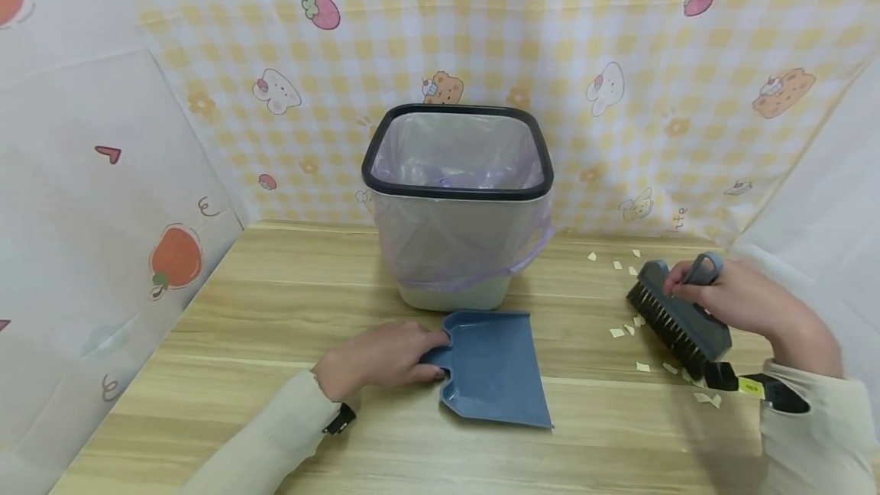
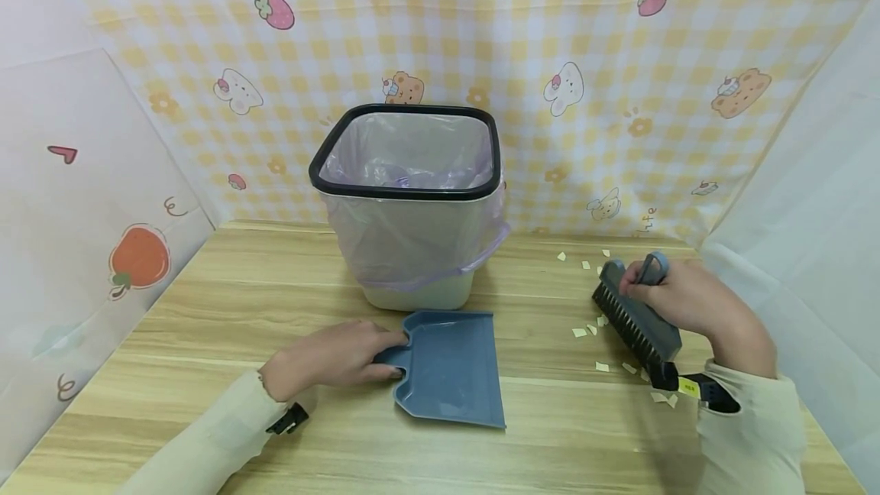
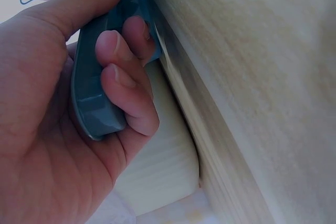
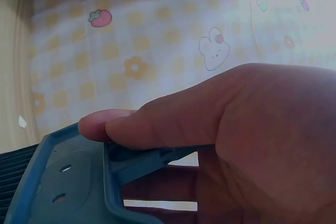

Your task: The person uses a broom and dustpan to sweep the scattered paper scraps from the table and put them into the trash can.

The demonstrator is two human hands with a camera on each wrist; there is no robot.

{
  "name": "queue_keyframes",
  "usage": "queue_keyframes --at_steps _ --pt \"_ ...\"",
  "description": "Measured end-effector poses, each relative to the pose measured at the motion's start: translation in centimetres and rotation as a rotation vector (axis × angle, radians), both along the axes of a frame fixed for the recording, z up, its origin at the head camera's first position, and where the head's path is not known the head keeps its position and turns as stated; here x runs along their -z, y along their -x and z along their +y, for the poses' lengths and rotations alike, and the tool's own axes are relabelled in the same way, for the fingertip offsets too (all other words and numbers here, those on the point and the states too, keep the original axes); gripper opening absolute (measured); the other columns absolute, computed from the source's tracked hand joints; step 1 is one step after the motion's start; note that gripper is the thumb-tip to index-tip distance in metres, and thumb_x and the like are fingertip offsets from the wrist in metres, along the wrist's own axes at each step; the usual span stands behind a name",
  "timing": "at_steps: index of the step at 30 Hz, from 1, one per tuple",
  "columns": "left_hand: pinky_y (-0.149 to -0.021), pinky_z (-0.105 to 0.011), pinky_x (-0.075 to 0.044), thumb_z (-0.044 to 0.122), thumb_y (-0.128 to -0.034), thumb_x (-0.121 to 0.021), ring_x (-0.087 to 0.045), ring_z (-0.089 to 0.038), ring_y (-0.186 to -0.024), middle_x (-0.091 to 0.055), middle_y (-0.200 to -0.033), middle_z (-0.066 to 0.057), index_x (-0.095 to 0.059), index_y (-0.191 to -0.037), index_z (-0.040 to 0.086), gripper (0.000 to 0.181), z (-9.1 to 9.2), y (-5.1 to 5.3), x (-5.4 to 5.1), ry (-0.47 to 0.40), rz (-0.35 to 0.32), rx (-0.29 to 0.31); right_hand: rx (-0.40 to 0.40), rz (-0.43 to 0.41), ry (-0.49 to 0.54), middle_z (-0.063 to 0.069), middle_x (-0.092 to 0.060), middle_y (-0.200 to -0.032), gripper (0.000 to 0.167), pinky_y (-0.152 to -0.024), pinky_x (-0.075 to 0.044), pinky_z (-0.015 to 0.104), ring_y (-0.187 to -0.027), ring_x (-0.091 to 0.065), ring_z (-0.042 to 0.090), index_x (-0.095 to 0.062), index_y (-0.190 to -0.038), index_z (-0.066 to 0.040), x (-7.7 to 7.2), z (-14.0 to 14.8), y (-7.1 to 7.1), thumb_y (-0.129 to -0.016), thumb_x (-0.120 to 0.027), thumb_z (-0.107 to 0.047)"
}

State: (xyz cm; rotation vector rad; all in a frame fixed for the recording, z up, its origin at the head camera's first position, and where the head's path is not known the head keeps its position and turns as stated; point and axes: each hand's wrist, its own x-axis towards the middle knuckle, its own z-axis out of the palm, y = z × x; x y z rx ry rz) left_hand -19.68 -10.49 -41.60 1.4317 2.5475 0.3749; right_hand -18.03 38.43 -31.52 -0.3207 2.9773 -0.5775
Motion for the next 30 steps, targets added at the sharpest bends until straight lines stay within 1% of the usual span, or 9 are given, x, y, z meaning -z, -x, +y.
queue_keyframes --at_steps 3,8,11,14,18,23,27,30 --pt "-0.064 -0.026 -0.038 0.03 -0.1097 -0.072 -0.042 -0.005 -0.068 -0.042 -0.077 0.011 -0.067 -0.114 0.012 0.019 0.0 0.0 0.0 0.0 -0.008 -0.004 -0.011 0.001 -0.003 0.013 -0.073 -0.114 0.016 -0.073 -0.048 0.036 -0.081 -0.056 0.02 -0.078 -0.112 -0.011 0.2 -0.3 0.2 -0.111 -0.063 -0.017" --pt "-0.064 -0.026 -0.038 0.03 -0.1098 -0.072 -0.042 -0.005 -0.068 -0.042 -0.077 0.011 -0.067 -0.115 0.012 0.019 0.1 0.1 0.0 0.007 -0.011 -0.009 -0.04 0.039 -0.024 0.005 -0.075 -0.109 0.012 -0.082 -0.051 0.042 -0.092 -0.063 0.021 -0.079 -0.106 -0.018 0.7 -1.3 0.5 -0.109 -0.068 -0.02" --pt "-0.065 -0.027 -0.038 0.031 -0.1098 -0.072 -0.042 -0.005 -0.068 -0.042 -0.077 0.011 -0.066 -0.114 0.012 0.019 0.0 0.0 0.0 0.009 -0.007 -0.008 -0.049 0.04 -0.024 0.005 -0.075 -0.11 0.011 -0.086 -0.052 0.047 -0.099 -0.066 0.024 -0.079 -0.105 -0.02 0.8 -1.8 0.6 -0.109 -0.068 -0.022" --pt "-0.065 -0.026 -0.039 0.031 -0.1097 -0.072 -0.042 -0.005 -0.068 -0.041 -0.077 0.011 -0.066 -0.113 0.013 0.019 0.0 0.0 0.0 0.007 -0.007 -0.007 -0.064 0.027 -0.016 0.006 -0.075 -0.112 0.011 -0.086 -0.052 0.048 -0.101 -0.067 0.025 -0.078 -0.107 -0.019 0.8 -2.4 0.7 -0.11 -0.067 -0.021" --pt "-0.065 -0.026 -0.039 0.031 -0.1098 -0.072 -0.042 -0.005 -0.068 -0.042 -0.077 0.011 -0.066 -0.113 0.013 0.019 0.0 0.0 0.0 0.007 -0.011 -0.009 -0.086 0.03 -0.005 0.001 -0.074 -0.109 0.01 -0.085 -0.051 0.046 -0.097 -0.065 0.022 -0.078 -0.106 -0.021 0.8 -3.2 0.6 -0.11 -0.068 -0.021" --pt "-0.065 -0.026 -0.038 0.031 -0.1099 -0.072 -0.041 -0.005 -0.068 -0.042 -0.077 0.011 -0.067 -0.114 0.013 0.019 0.0 0.0 -0.1 0.006 -0.017 -0.014 -0.1 0.011 0.025 -0.004 -0.071 -0.103 0.01 -0.081 -0.048 0.039 -0.089 -0.057 0.019 -0.078 -0.108 -0.021 0.6 -4.2 0.5 -0.11 -0.068 -0.021" --pt "-0.066 -0.027 -0.039 0.031 -0.1098 -0.072 -0.041 -0.005 -0.069 -0.042 -0.078 0.011 -0.067 -0.114 0.013 0.02 0.0 0.0 -0.1 0.008 -0.011 -0.017 -0.106 -0.022 0.067 -0.004 -0.072 -0.104 0.012 -0.076 -0.045 0.034 -0.086 -0.053 0.019 -0.078 -0.109 -0.019 0.4 -4.7 0.3 -0.111 -0.065 -0.019" --pt "-0.066 -0.027 -0.039 0.032 -0.1098 -0.072 -0.042 -0.006 -0.069 -0.043 -0.078 0.011 -0.067 -0.114 0.013 0.02 0.0 0.0 -0.1 0.011 -0.006 -0.018 -0.099 -0.036 0.092 -0.002 -0.072 -0.106 0.014 -0.073 -0.044 0.033 -0.083 -0.052 0.018 -0.078 -0.111 -0.018 0.2 -4.8 0.0 -0.112 -0.064 -0.019"
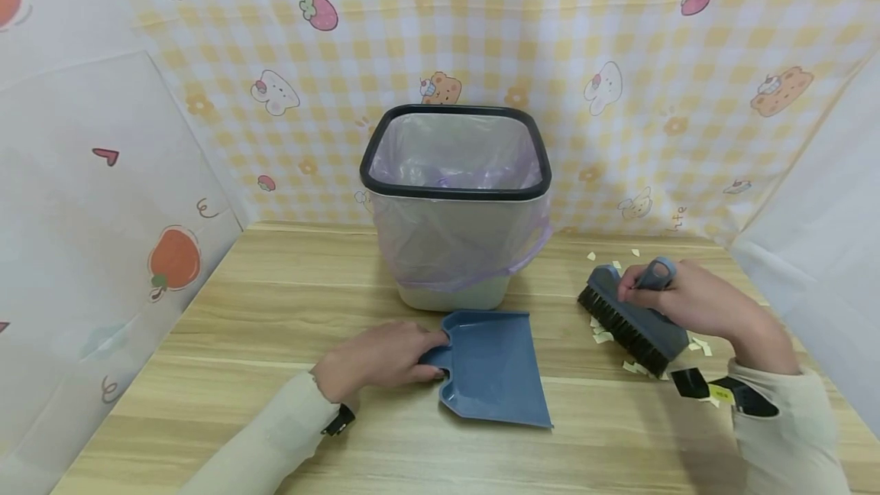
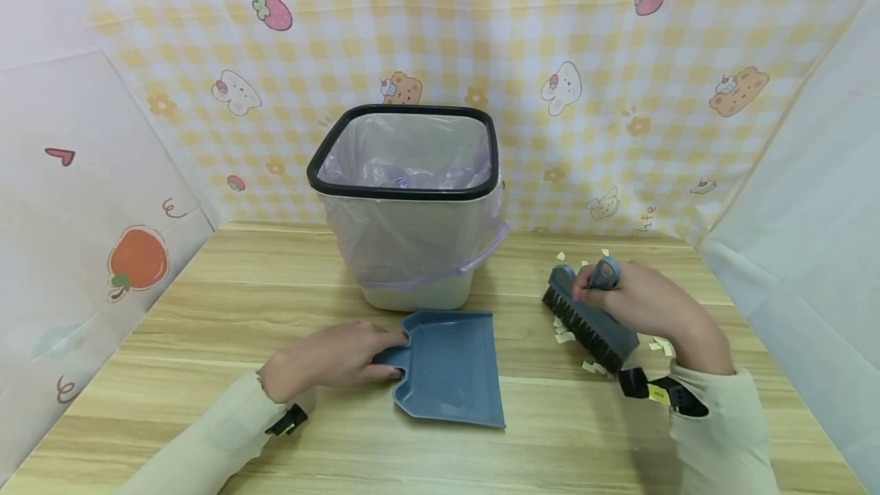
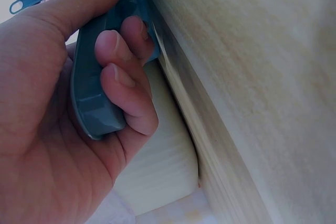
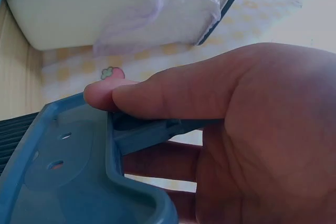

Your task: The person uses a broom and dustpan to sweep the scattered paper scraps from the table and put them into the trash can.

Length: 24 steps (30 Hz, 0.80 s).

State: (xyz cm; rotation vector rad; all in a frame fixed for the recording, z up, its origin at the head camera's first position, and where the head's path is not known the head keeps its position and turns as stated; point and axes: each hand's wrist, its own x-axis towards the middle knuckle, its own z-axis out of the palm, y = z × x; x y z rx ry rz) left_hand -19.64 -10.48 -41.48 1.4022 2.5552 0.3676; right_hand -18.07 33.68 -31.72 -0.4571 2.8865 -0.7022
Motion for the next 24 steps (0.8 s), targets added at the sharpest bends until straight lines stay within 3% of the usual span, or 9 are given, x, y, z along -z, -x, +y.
queue_keyframes --at_steps 5,13,24 --pt "-0.067 -0.028 -0.04 0.032 -0.1098 -0.072 -0.043 -0.006 -0.07 -0.043 -0.078 0.011 -0.067 -0.115 0.013 0.021 0.0 0.0 0.0 0.002 0.0 -0.003 0.021 -0.012 0.002 0.001 -0.071 -0.11 0.016 -0.068 -0.043 0.033 -0.078 -0.049 0.019 -0.078 -0.115 -0.017 -0.3 0.5 -0.4 -0.113 -0.062 -0.019" --pt "-0.067 -0.028 -0.04 0.032 -0.11 -0.071 -0.043 -0.006 -0.071 -0.044 -0.079 0.011 -0.067 -0.116 0.012 0.021 0.0 0.0 0.0 0.001 0.003 -0.002 0.052 -0.009 -0.058 0.006 -0.074 -0.116 0.016 -0.075 -0.046 0.036 -0.089 -0.056 0.021 -0.078 -0.115 -0.016 -0.6 2.0 -0.5 -0.113 -0.062 -0.019" --pt "-0.069 -0.028 -0.041 0.031 -0.1101 -0.071 -0.045 -0.007 -0.072 -0.047 -0.081 0.01 -0.068 -0.118 0.012 0.021 0.0 0.0 0.1 0.007 -0.009 -0.009 0.032 -0.067 -0.007 0.0 -0.066 -0.102 0.016 -0.07 -0.042 0.032 -0.08 -0.048 0.018 -0.075 -0.116 -0.015 -0.1 1.1 -0.3 -0.114 -0.06 -0.02"
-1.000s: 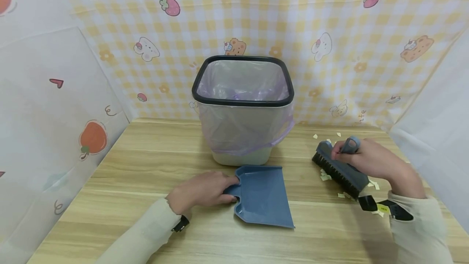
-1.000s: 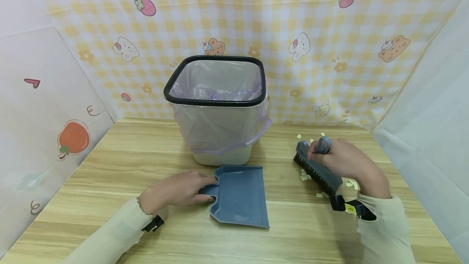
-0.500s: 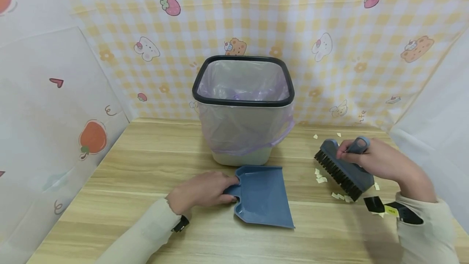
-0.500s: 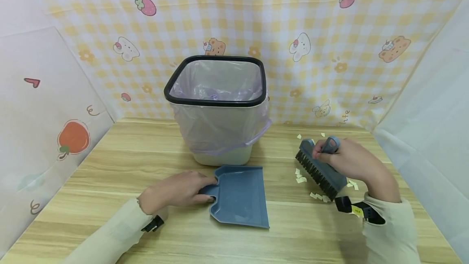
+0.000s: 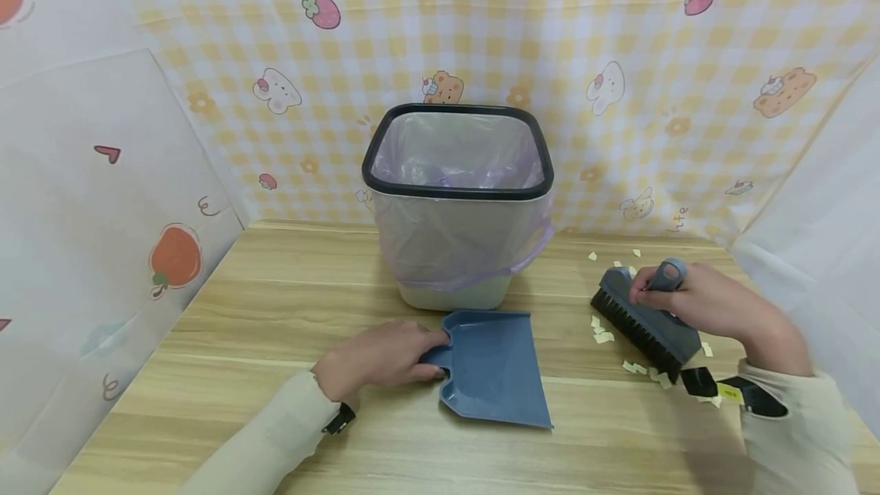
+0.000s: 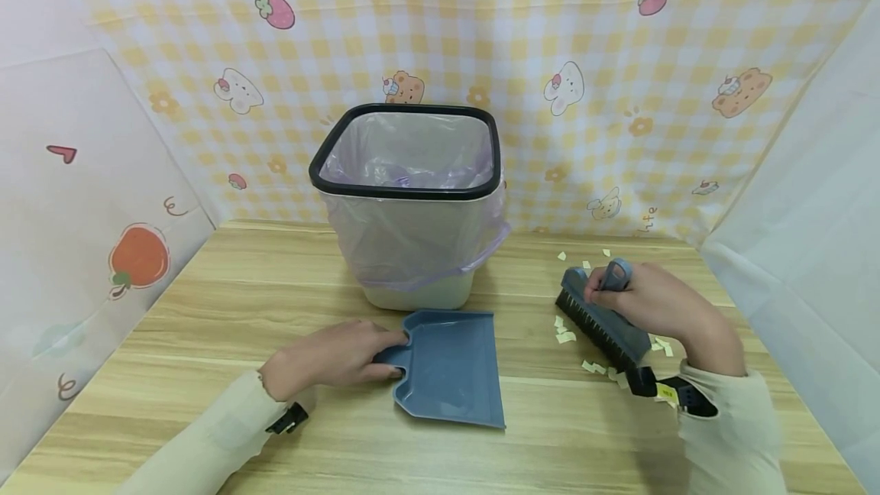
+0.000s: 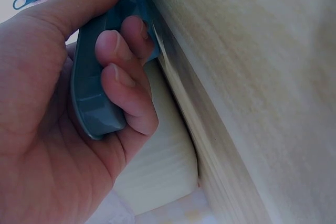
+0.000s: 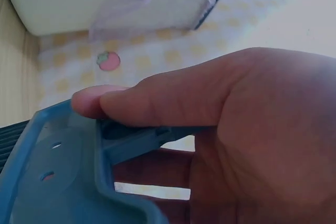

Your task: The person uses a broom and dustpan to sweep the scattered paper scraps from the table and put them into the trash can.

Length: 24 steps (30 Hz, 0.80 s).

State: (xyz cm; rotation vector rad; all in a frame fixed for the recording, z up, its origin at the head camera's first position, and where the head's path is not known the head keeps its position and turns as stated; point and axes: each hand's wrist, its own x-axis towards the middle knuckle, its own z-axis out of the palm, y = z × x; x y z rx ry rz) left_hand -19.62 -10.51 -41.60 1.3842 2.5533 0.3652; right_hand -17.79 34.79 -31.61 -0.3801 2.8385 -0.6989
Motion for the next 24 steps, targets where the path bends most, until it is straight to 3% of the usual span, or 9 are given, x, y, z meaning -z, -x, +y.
queue_keyframes --at_steps 12,20,24 --pt "-0.069 -0.028 -0.042 0.031 -0.1105 -0.071 -0.046 -0.007 -0.072 -0.047 -0.08 0.011 -0.067 -0.117 0.012 0.02 0.02 -0.1 -0.23 -0.007 0.015 0.009 0.006 0.021 0.055 -0.001 -0.053 -0.08 0.016 -0.063 -0.042 0.033 -0.062 -0.046 0.015 -0.076 -0.116 -0.016 -0.24 -0.67 -0.14 -0.114 -0.061 -0.02" --pt "-0.069 -0.028 -0.042 0.03 -0.1106 -0.07 -0.046 -0.007 -0.072 -0.047 -0.08 0.011 -0.067 -0.116 0.012 0.019 0.02 -0.09 -0.24 -0.009 0.014 0.014 -0.011 0.116 -0.019 0.001 -0.072 -0.111 0.014 -0.078 -0.048 0.036 -0.09 -0.058 0.02 -0.078 -0.112 -0.022 0.07 -0.71 0.46 -0.113 -0.064 -0.022" --pt "-0.069 -0.028 -0.041 0.031 -0.1107 -0.07 -0.046 -0.007 -0.072 -0.047 -0.08 0.011 -0.067 -0.116 0.012 0.02 0.0 -0.06 -0.15 -0.005 0.02 0.013 -0.036 0.112 -0.004 0.001 -0.073 -0.111 0.015 -0.079 -0.048 0.034 -0.089 -0.057 0.017 -0.078 -0.111 -0.02 0.37 -1.05 0.66 -0.112 -0.064 -0.017"
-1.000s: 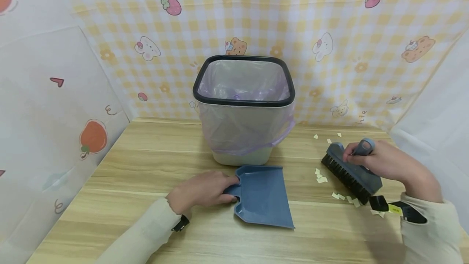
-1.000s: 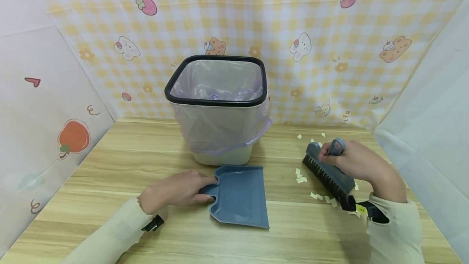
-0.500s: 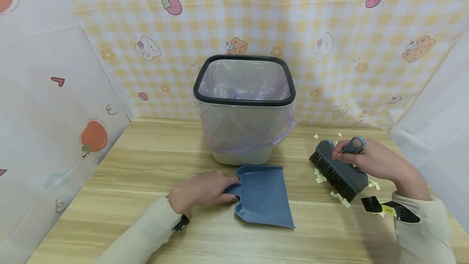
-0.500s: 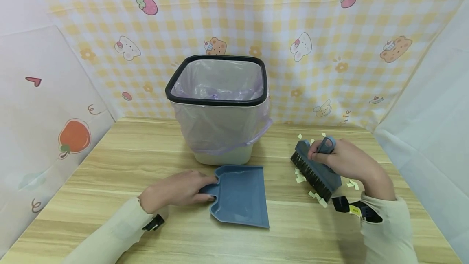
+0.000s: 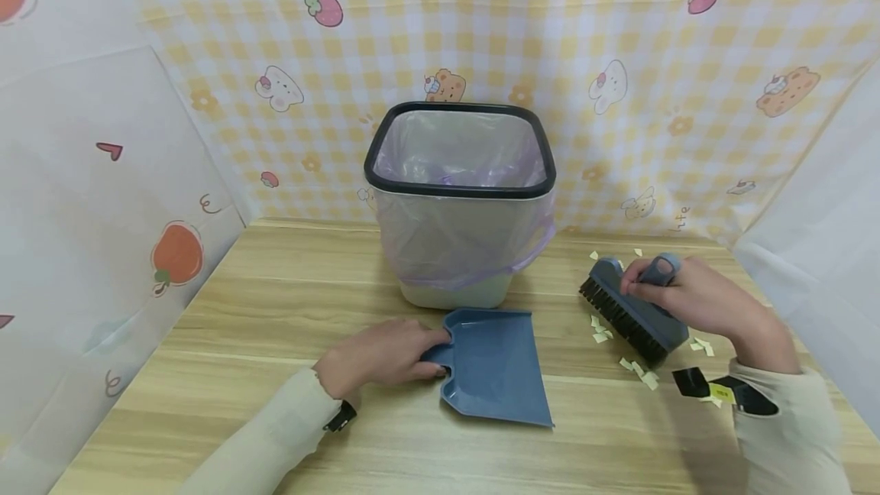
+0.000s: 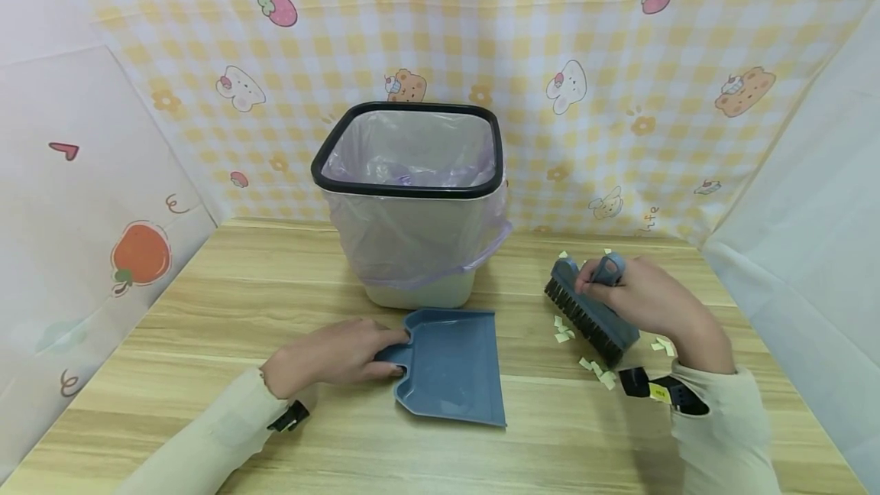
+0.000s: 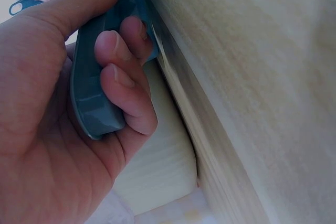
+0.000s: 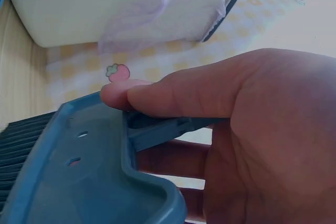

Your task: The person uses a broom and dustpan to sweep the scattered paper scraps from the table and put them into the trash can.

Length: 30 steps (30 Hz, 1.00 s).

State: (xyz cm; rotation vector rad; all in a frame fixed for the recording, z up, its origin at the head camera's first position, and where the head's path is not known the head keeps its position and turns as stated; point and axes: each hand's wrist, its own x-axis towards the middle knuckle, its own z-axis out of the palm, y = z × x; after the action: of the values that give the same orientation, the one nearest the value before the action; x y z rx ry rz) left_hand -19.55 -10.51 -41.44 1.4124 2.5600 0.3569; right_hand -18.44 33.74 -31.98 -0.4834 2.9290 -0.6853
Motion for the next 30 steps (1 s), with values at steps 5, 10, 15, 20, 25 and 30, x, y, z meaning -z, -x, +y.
queue_keyframes --at_steps 5,10,15,20,25,30 --pt "-0.067 -0.027 -0.041 0.03 -0.1103 -0.071 -0.045 -0.007 -0.071 -0.045 -0.079 0.011 -0.065 -0.113 0.013 0.018 0.0 0.0 0.0 -0.015 -0.003 0.004 -0.027 -0.085 0.05 -0.002 -0.068 -0.104 0.015 -0.075 -0.042 0.032 -0.078 -0.048 0.014 -0.077 -0.113 -0.017 0.1 -0.2 -0.1 -0.112 -0.063 -0.016" --pt "-0.068 -0.027 -0.041 0.03 -0.1103 -0.071 -0.045 -0.007 -0.071 -0.046 -0.079 0.011 -0.066 -0.113 0.013 0.018 0.0 0.0 0.0 -0.012 -0.006 0.001 -0.069 -0.109 0.097 -0.003 -0.069 -0.103 0.016 -0.075 -0.043 0.03 -0.083 -0.052 0.014 -0.078 -0.105 -0.018 -0.2 0.0 -0.5 -0.111 -0.064 -0.013" --pt "-0.068 -0.027 -0.041 0.03 -0.1105 -0.071 -0.045 -0.007 -0.072 -0.047 -0.08 0.01 -0.067 -0.116 0.012 0.02 0.0 0.0 0.0 -0.008 -0.016 -0.004 -0.043 -0.083 0.052 -0.004 -0.069 -0.102 0.014 -0.073 -0.043 0.031 -0.083 -0.053 0.013 -0.078 -0.107 -0.021 -0.7 0.6 -1.0 -0.11 -0.065 -0.016" --pt "-0.068 -0.027 -0.041 0.03 -0.1102 -0.071 -0.046 -0.007 -0.072 -0.048 -0.081 0.011 -0.067 -0.116 0.011 0.02 0.0 0.0 0.0 -0.01 -0.02 -0.003 0.018 -0.051 0.014 -0.004 -0.066 -0.099 0.014 -0.069 -0.042 0.031 -0.078 -0.052 0.012 -0.077 -0.112 -0.023 -1.1 1.3 -1.3 -0.112 -0.064 -0.022" --pt "-0.068 -0.027 -0.041 0.03 -0.1105 -0.071 -0.045 -0.006 -0.071 -0.048 -0.08 0.011 -0.067 -0.117 0.012 0.019 0.0 0.0 0.0 -0.009 -0.02 -0.002 0.06 -0.068 0.009 -0.002 -0.067 -0.099 0.015 -0.068 -0.043 0.03 -0.074 -0.052 0.012 -0.078 -0.112 -0.02 -1.3 1.8 -1.7 -0.112 -0.063 -0.021" --pt "-0.067 -0.027 -0.041 0.029 -0.1106 -0.07 -0.045 -0.006 -0.071 -0.048 -0.08 0.011 -0.067 -0.118 0.011 0.02 0.0 0.1 0.1 -0.006 -0.021 -0.001 0.058 -0.104 -0.017 -0.003 -0.063 -0.091 0.016 -0.067 -0.045 0.03 -0.07 -0.053 0.014 -0.076 -0.113 -0.018 -1.1 2.0 -1.6 -0.113 -0.061 -0.019"
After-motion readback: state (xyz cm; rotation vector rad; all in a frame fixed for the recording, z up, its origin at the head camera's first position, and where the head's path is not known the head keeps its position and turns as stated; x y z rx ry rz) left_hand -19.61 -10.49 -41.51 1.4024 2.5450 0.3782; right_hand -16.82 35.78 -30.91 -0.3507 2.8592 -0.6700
